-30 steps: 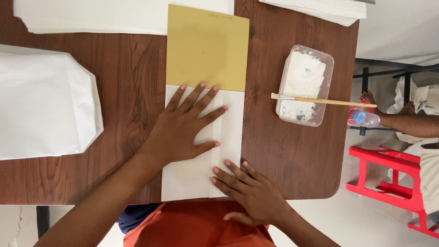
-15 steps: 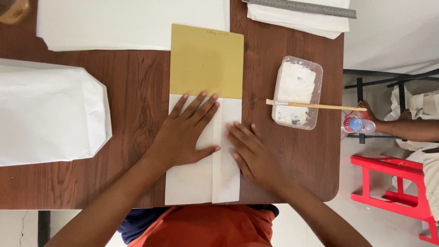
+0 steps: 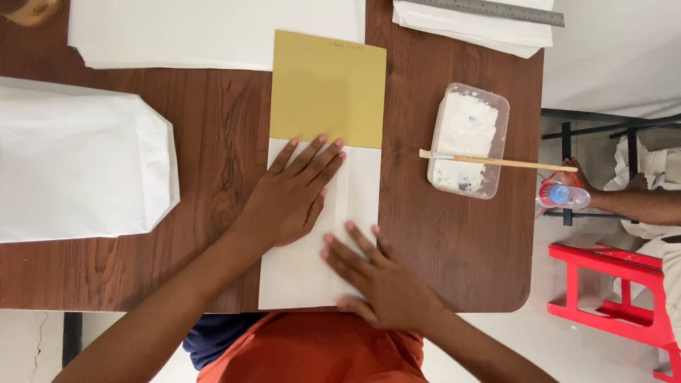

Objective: Assembling a product by applying adhesive to paper flaps with a brush and folding them over a cardboard base.

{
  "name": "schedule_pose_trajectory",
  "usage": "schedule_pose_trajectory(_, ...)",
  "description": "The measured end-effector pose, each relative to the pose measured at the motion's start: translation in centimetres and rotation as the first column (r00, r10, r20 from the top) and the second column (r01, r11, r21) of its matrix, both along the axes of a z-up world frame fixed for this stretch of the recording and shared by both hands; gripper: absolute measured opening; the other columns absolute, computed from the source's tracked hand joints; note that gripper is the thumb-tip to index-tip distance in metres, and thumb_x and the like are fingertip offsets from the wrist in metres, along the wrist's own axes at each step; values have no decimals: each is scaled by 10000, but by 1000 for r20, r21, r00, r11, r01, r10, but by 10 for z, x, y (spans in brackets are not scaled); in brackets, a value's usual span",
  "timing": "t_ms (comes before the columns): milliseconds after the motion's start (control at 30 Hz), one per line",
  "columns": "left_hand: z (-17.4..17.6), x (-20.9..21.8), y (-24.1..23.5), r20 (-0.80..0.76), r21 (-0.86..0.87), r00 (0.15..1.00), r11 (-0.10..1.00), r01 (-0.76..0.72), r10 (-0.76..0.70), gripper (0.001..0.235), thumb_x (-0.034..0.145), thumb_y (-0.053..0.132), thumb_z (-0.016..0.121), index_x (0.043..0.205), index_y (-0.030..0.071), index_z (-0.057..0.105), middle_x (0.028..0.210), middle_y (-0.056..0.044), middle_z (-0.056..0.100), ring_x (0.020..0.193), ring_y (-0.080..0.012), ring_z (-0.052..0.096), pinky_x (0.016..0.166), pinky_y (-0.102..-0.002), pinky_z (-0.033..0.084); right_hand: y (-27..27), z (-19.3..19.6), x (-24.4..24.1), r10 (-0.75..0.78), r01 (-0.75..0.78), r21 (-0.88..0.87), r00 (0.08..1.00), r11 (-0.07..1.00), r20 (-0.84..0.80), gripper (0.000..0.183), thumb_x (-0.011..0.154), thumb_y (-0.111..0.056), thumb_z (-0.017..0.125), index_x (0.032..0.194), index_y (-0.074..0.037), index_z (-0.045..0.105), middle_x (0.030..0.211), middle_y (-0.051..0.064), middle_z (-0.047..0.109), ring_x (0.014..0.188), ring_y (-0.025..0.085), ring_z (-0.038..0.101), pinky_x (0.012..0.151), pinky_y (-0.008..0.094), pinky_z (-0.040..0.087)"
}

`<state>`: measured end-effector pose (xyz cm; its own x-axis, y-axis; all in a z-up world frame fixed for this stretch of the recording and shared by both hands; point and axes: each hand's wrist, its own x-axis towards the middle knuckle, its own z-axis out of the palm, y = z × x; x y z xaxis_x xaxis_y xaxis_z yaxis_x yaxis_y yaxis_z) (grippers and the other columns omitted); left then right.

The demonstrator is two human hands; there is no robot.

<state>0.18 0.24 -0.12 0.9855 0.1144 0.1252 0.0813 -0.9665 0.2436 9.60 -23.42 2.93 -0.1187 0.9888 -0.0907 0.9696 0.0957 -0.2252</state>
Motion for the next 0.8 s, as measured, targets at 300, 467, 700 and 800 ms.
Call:
schedule_pose_trajectory(300, 21, 13, 15, -139, -125, 989, 991, 39, -56, 574, 930, 80, 487, 1493, 177, 540, 1602, 0, 425, 1473, -263, 386, 1189, -528, 304, -28, 19, -18, 181, -181, 31, 924, 983, -338, 553, 1087, -443, 314, 1501, -124, 496, 1592, 70, 460, 1517, 355, 309, 1226, 572, 82)
schedule_pose_trajectory(467, 22, 31, 31, -210, -129, 972, 989, 75, -101, 659, 731, -105, 622, 1322, 175, 707, 1435, 14, 551, 1271, -286, 532, 956, -484, 483, 21, 9, -12, 173, -62, 238, 861, 969, -479, 380, 1034, -289, 503, 1274, -78, 707, 1305, 133, 707, 1258, 391, 629, 1207, 614, 252)
schedule_pose_trajectory(700, 15, 34, 24, -190, 13, 977, 995, 103, -99, 573, 783, -105, 687, 1254, 217, 739, 1385, 27, 569, 1223, -268, 553, 863, -459, 514, 78, -16, -28, 101, -101, -20, 995, 995, 14, 811, 999, -688, 306, 1634, -188, 240, 1660, 105, 295, 1546, 422, 211, 1253, 643, 123)
schedule_pose_trajectory(800, 16, 28, 20, -169, 6, 982, 997, 81, -78, 507, 851, -79, 664, 1270, 199, 729, 1386, 5, 589, 1272, -265, 555, 911, -471, 519, 73, 6, -41, 196, -196, -100, 981, 975, -16, 866, 977, -739, 255, 1645, -190, 203, 1689, 118, 246, 1554, 448, 161, 1240, 675, 104)
